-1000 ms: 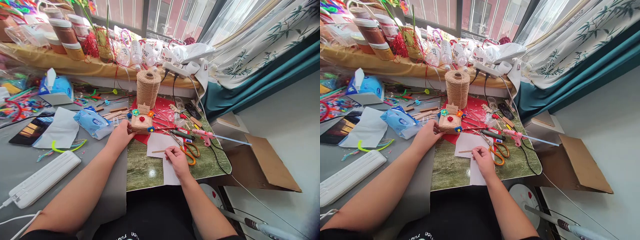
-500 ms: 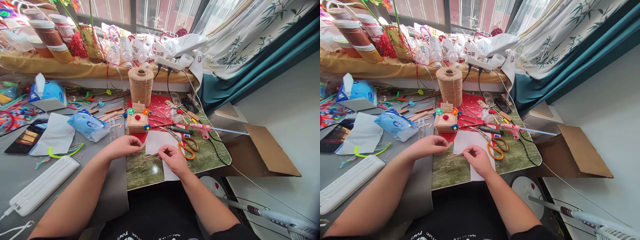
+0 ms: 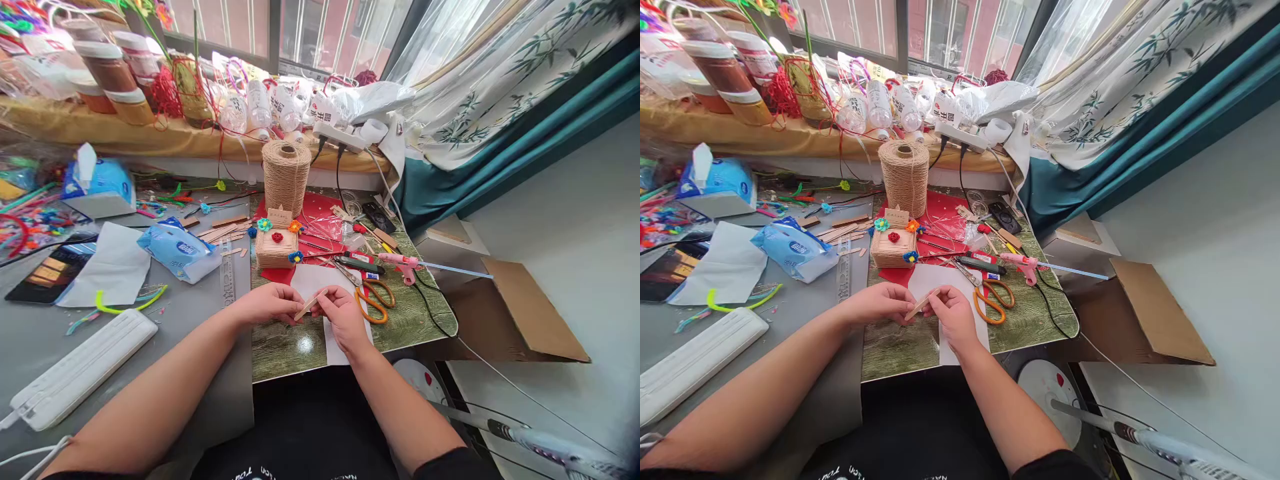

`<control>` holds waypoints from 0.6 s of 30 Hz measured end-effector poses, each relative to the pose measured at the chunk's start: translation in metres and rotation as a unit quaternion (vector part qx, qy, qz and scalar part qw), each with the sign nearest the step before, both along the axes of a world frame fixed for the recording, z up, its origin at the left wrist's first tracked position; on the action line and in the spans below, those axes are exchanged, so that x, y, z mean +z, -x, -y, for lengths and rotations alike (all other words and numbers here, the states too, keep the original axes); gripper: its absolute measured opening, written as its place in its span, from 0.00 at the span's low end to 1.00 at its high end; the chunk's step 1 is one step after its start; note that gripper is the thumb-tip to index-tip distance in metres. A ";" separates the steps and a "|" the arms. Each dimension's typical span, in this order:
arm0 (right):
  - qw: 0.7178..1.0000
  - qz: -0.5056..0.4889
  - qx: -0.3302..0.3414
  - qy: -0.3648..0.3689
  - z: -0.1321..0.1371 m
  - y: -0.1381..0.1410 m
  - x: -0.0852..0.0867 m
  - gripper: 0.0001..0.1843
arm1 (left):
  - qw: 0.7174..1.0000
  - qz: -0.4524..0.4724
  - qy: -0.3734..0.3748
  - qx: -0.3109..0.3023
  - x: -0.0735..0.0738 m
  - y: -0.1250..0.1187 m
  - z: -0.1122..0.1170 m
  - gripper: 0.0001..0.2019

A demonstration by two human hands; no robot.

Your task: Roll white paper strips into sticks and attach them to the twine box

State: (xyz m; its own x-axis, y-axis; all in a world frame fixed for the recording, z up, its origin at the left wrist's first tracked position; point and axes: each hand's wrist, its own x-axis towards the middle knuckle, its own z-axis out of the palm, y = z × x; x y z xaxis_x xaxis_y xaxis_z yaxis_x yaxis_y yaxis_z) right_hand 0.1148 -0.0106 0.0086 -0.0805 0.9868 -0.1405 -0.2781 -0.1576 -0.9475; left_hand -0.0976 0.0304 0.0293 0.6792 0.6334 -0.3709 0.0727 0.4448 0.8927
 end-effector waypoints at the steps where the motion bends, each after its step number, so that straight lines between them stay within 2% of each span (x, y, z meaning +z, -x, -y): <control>1: 1.000 -0.002 0.002 -0.002 0.000 0.001 0.000 0.12 | 1.000 0.009 0.021 -0.004 -0.001 0.000 0.000 0.16; 4: 1.000 -0.010 -0.002 -0.001 0.000 0.002 0.000 0.12 | 0.999 0.018 0.048 -0.008 -0.003 0.000 0.000 0.18; 8: 1.000 -0.017 0.006 -0.009 0.000 0.001 0.001 0.11 | 0.999 0.022 0.025 -0.014 -0.005 0.000 -0.002 0.19; 10: 0.999 -0.007 0.021 -0.024 0.001 -0.001 0.003 0.12 | 0.999 0.001 -0.038 -0.020 -0.007 -0.002 -0.002 0.19; 12: 0.998 0.019 0.031 -0.044 0.001 -0.002 0.007 0.13 | 0.986 -0.053 -0.158 -0.007 -0.008 -0.005 -0.001 0.15; 13: 0.997 0.040 0.032 -0.058 0.000 -0.003 0.009 0.13 | 0.969 -0.085 -0.232 0.007 -0.010 -0.007 0.000 0.13; 15: 0.991 0.091 0.027 -0.094 -0.001 -0.004 0.012 0.13 | 0.917 -0.134 -0.374 0.044 -0.013 -0.010 0.000 0.11; 18: 0.973 0.173 0.017 -0.154 -0.005 -0.003 0.012 0.12 | 0.836 -0.160 -0.521 0.067 -0.021 -0.011 -0.004 0.10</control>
